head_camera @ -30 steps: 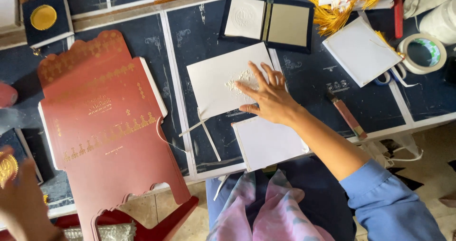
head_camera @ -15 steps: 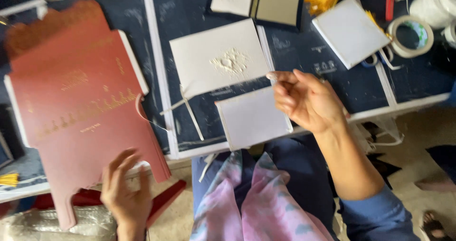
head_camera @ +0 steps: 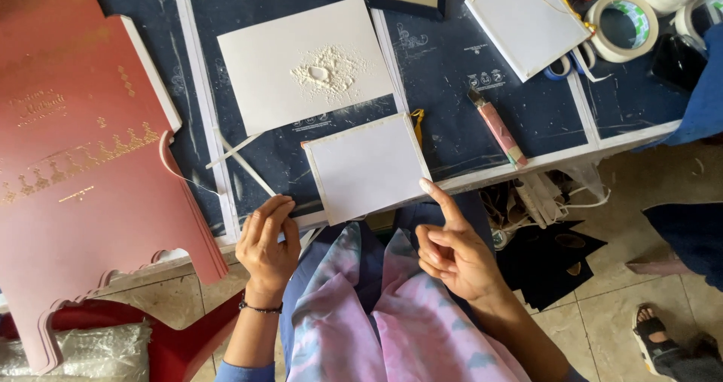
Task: Assembling decorative invitation cards by applying powder, trimming edges with a craft knife, and folding components.
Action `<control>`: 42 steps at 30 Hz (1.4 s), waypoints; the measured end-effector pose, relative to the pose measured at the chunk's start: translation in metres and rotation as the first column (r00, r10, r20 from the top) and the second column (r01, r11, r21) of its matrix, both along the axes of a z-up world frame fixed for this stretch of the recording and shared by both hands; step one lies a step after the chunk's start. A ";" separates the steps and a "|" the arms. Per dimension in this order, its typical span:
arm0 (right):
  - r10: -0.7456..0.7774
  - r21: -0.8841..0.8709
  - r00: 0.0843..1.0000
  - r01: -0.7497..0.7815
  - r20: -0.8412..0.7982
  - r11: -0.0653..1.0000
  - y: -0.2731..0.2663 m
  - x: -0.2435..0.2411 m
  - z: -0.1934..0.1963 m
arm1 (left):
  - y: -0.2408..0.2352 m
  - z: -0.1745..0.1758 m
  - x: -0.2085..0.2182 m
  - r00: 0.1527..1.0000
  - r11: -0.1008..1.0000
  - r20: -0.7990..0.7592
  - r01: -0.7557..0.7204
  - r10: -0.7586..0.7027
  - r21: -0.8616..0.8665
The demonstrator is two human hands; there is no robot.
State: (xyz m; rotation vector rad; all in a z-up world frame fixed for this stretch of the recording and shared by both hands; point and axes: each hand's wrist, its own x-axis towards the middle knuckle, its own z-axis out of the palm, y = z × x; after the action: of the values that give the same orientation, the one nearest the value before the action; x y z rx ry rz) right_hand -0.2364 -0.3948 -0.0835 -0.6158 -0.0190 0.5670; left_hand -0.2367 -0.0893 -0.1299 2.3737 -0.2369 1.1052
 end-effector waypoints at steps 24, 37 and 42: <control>0.331 -0.929 0.869 0.356 0.367 0.096 0.053 -0.024 -0.021 | -0.001 0.001 0.001 0.999 0.999 0.038 -0.038 0.038 -0.009; 0.648 -0.939 0.707 0.341 0.284 0.039 0.074 -0.022 -0.002 | -0.020 0.039 -0.009 0.880 0.909 -0.242 0.370 -0.409 -0.191; 0.771 -0.787 0.557 0.605 0.309 -0.122 0.071 -0.019 -0.006 | -0.027 0.035 -0.003 0.940 0.945 -0.165 0.266 -0.298 -0.192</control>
State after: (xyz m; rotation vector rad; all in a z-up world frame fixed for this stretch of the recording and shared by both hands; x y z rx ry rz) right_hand -0.2558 -0.3242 -0.0895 -2.6749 -0.7001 0.2224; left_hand -0.2402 -0.1167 -0.0950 2.1935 -0.3875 0.7263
